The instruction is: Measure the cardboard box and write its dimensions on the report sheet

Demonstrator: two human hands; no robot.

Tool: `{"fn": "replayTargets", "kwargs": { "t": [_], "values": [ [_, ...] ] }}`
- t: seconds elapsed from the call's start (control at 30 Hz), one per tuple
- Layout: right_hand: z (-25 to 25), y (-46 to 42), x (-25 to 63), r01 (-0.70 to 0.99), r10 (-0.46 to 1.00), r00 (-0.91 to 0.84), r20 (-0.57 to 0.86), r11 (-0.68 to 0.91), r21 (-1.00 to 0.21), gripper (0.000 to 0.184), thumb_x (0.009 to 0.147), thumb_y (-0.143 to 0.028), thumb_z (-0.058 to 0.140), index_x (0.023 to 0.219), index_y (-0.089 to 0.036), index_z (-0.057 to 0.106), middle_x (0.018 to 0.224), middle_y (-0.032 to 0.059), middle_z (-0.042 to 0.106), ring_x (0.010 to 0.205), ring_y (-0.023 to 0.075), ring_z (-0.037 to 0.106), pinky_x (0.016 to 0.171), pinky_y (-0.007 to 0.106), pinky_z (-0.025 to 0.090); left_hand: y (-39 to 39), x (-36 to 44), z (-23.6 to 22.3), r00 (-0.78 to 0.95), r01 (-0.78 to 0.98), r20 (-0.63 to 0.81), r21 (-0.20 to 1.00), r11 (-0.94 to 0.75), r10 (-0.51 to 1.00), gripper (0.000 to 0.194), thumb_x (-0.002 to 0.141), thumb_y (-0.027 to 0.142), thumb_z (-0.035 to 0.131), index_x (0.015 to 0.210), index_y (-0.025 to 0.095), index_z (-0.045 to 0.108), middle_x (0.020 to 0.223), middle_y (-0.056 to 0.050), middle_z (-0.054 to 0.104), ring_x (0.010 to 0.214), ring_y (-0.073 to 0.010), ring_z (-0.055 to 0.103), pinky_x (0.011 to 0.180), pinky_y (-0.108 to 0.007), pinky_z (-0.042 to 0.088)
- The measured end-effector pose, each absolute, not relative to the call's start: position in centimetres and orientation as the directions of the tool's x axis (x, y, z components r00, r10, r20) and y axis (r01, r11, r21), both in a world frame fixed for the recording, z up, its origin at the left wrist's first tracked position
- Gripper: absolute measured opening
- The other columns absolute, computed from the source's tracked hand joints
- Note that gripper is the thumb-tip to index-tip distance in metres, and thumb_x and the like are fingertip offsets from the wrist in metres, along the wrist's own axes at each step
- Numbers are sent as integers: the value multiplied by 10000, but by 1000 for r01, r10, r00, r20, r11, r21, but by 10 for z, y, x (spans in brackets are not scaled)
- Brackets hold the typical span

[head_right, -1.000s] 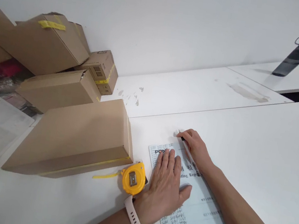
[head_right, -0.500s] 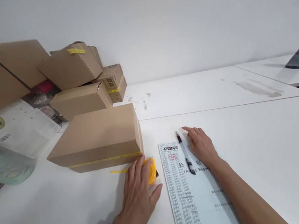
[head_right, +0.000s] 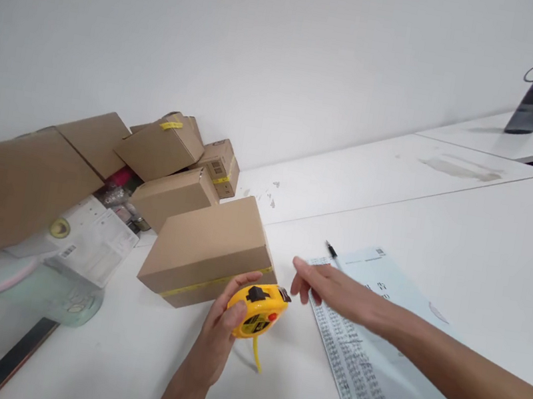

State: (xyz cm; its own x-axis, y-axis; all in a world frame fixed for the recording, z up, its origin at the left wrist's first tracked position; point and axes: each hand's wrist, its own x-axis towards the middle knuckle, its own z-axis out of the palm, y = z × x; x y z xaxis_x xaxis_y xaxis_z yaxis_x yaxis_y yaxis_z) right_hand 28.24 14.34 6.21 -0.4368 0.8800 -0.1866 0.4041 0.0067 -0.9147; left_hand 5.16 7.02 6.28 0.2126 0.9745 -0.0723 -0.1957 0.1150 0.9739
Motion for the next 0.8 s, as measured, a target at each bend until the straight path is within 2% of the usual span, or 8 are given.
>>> {"fn": "replayTargets", "kwargs": {
  "t": [0.1,0.2,0.3,0.47,0.53,0.6,0.7,0.8],
  "values": [
    [73,127,252,319,792,-551,-261,-89,-944,701,906,-815,292,640,-208,521,654,37,576,600,157,453,574,311,332,67,45,72,234,-197,-27,978,74,972,618,812,532,748,1293,206,537,1069,-106,743,961,-290,724,883,-418,539],
    [81,123,227,210,758,-619,-206,-93,-973,629,824,-816,514,654,-216,437,602,-31,430,554,114,326,537,290,224,66,32,79,234,-173,-3,984,44,972,583,802,507,768,1254,206,555,1076,-109,743,921,-282,734,855,-414,557],
    [92,133,209,102,753,-642,-142,-100,-990,580,779,-743,661,688,-219,431,611,-59,387,550,96,252,528,286,167,70,4,94,183,-68,-16,997,29,983,596,762,502,798,1230,203,582,1050,-107,755,916,-285,737,849,-403,556],
    [110,189,203,-81,882,-469,40,2,-997,584,794,-707,666,621,-223,389,569,-68,316,536,95,215,526,300,146,101,-81,138,-8,80,-12,997,13,1000,595,707,480,837,1185,185,642,1057,-100,769,895,-268,726,765,-329,544],
    [109,217,206,-116,916,-400,38,-10,-993,579,758,-689,715,639,-225,390,596,-68,308,548,95,202,527,301,134,119,-120,149,-92,83,19,996,-12,996,557,678,516,832,1088,168,686,1019,-78,769,915,-243,702,762,-289,532],
    [101,240,208,-106,936,-351,8,-31,-994,573,732,-680,742,659,-228,397,624,-61,324,562,100,221,526,299,148,136,-156,152,-164,86,13,996,1,986,499,666,515,832,990,156,707,940,-62,764,841,-212,684,662,-254,512],
    [83,260,206,-59,951,-308,-22,-42,-997,588,708,-711,734,663,-230,397,644,-52,344,581,107,250,530,292,186,155,-195,146,-234,86,-28,995,49,972,393,752,469,786,965,149,700,865,-42,729,724,-174,645,534,-243,465],
    [70,267,198,-13,954,-299,-22,-27,-1000,630,693,-770,700,646,-234,373,637,-55,327,588,112,251,538,289,208,163,-217,138,-266,84,-76,991,102,961,276,919,407,665,1023,151,665,918,-36,689,723,-149,634,568,-257,504]
  ]
}}
